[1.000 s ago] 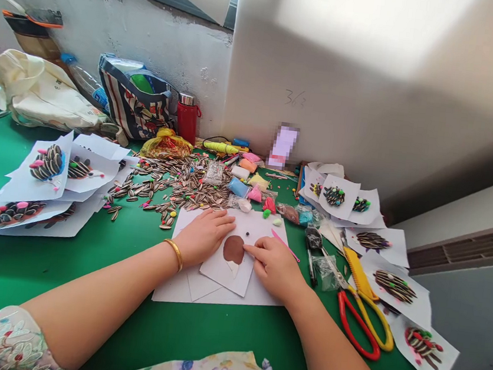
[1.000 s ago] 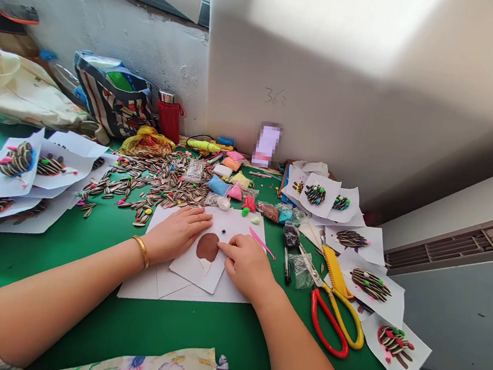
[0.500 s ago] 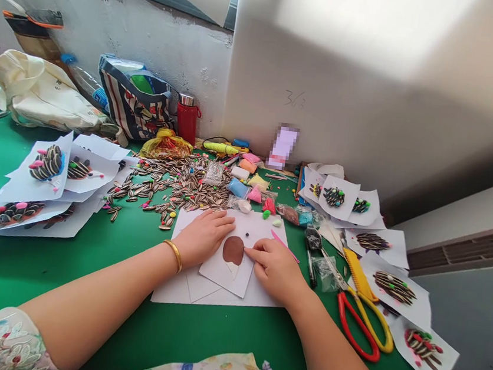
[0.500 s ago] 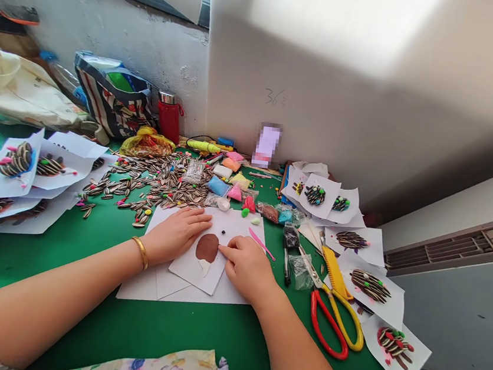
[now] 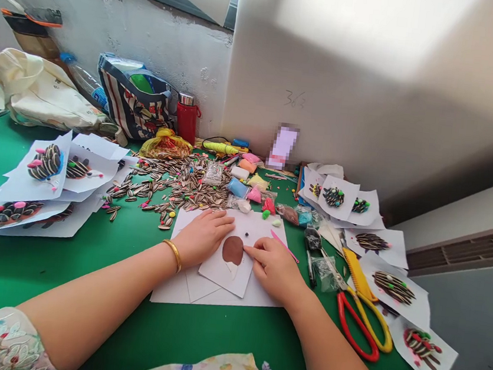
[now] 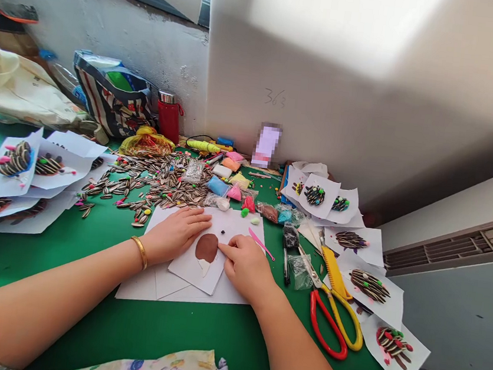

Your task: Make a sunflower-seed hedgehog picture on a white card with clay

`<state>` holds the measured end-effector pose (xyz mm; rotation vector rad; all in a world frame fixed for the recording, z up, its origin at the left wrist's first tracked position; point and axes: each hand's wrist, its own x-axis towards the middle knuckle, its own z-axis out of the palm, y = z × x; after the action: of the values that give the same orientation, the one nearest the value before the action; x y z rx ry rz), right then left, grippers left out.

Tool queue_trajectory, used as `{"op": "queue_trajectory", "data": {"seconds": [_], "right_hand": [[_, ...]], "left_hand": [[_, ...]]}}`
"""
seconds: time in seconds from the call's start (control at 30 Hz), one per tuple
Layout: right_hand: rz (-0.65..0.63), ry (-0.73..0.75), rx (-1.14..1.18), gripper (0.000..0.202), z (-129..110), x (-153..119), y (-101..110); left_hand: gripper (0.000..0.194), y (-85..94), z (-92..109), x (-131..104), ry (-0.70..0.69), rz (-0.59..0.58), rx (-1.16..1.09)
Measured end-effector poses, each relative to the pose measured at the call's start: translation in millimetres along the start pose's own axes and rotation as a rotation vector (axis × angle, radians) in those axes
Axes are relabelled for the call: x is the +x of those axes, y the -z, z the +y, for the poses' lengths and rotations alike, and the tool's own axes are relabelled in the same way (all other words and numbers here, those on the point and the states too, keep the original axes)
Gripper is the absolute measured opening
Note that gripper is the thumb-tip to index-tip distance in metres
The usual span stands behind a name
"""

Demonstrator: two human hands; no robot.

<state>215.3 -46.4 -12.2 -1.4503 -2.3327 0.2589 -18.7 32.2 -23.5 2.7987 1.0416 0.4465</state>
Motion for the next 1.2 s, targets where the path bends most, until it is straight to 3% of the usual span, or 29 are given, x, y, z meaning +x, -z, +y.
{"op": "queue_trajectory", "data": {"seconds": [0.2,0.33,0.63,1.2], "right_hand": [[0.046,-0.075,0.038,0.046,4,5,-6],[-0.014,-0.112,-0.063,0.056,5,13,-13],[0.029,-0.224,-0.067,0.047,10,10,-9],[0.06,-0.176,-0.076,0.047,12,13,-11]], "left_hand": [[0.036,-2.5,-1,1,0.004,0.019,-0.005],[0.036,-4.1,-2,1,0.0,0.028,-0.012],[0.036,-5.2,-3,-1,-0.009,0.035,-0.019],[0.036,-5.0,-3,-1,-0.013,0.025,-0.002]]}}
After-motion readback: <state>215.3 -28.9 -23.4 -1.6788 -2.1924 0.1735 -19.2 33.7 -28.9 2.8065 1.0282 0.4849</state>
